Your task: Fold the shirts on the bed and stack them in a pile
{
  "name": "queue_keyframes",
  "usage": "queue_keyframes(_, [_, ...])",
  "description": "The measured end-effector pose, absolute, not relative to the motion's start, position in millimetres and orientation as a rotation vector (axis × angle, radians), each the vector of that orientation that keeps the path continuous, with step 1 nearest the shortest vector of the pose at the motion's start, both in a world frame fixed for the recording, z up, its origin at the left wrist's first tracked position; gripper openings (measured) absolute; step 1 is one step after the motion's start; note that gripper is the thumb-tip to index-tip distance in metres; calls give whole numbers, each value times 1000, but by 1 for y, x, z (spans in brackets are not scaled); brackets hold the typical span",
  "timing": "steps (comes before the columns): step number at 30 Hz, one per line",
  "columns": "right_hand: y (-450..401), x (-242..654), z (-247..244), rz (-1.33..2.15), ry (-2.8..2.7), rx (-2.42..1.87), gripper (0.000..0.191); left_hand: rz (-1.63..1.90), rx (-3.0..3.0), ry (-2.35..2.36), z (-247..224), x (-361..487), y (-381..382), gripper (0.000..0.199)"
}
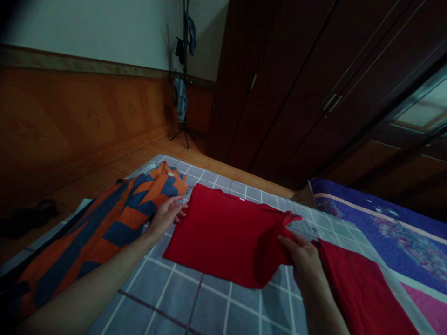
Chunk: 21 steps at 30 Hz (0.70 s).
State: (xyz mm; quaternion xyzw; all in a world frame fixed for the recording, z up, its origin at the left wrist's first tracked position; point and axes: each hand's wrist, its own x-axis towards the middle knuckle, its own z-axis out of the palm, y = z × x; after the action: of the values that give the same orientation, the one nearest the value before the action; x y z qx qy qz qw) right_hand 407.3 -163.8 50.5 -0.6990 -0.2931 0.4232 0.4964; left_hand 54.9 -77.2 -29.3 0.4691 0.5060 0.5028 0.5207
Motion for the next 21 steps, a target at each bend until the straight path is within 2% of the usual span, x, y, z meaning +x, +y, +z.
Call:
queue_keyframes(4, [-126, 313, 68, 902, -1225, -1803, 51, 1139, 1076, 1170, -27, 56, -79, 49])
queue_keyframes(8, [-126, 221, 49, 558, -1861, -1909, 44, 1074, 1101, 1111, -27, 56, -80, 52])
queue_keyframes(10, [-137, 192, 34, 499, -2084, -1879, 42, 1071, 1146, 1096, -28, 56, -80, 50])
queue_keyframes(15, [-160, 171, 13, 368, -2247, -1827, 49, 1094, 1260, 1110, -32, 58, -77, 46])
queue_keyframes(21, [-166, 171, 7, 359, -2271, -1709, 31, 1076, 1313, 1125, -39, 57, -72, 52])
